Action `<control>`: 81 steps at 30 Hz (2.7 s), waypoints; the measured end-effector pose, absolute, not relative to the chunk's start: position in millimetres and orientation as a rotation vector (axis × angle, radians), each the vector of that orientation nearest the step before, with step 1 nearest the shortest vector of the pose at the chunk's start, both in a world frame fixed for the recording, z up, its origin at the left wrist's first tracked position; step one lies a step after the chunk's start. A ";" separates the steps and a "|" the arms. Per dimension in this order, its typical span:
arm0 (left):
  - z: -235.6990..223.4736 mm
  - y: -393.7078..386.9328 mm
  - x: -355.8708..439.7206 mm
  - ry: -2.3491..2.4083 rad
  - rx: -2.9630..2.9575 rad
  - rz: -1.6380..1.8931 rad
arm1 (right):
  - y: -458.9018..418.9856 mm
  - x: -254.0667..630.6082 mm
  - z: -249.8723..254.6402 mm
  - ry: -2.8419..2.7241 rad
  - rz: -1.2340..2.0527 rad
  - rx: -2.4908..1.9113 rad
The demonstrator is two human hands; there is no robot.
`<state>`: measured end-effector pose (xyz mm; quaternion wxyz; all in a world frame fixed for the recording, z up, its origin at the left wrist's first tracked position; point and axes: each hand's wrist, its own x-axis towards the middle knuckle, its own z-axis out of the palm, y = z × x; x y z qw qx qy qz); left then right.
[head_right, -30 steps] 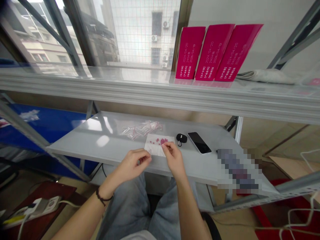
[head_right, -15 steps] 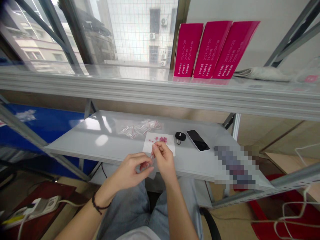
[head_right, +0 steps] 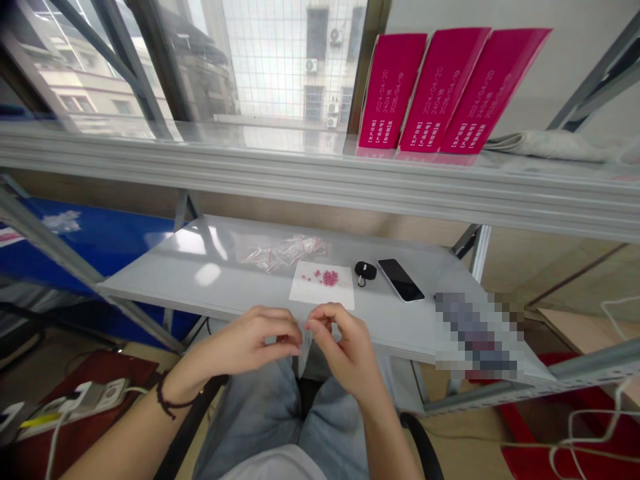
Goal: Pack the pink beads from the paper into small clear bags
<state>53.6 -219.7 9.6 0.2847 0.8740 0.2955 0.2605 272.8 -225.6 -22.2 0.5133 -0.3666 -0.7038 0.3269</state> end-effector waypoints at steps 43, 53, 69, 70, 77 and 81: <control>-38.6 -244.6 71.6 1.014 1.981 1.028 | -234.6 278.0 -25.9 -1.971 0.608 -0.891; -38.7 -181.0 75.7 1.048 2.204 0.902 | -172.2 287.4 -23.2 -2.163 0.568 -0.917; -45.3 -114.4 39.8 1.125 2.345 0.743 | -70.1 298.8 -58.1 -2.112 0.397 -1.237; -42.2 -114.4 38.1 1.134 2.360 0.750 | -68.3 298.2 -61.6 -2.144 0.374 -1.261; -15.0 -108.6 20.3 1.231 2.538 0.638 | -65.3 283.5 -67.3 -2.396 0.230 -1.399; -14.7 -104.7 14.3 1.260 2.608 0.534 | -65.7 277.9 -65.9 -2.454 0.163 -1.450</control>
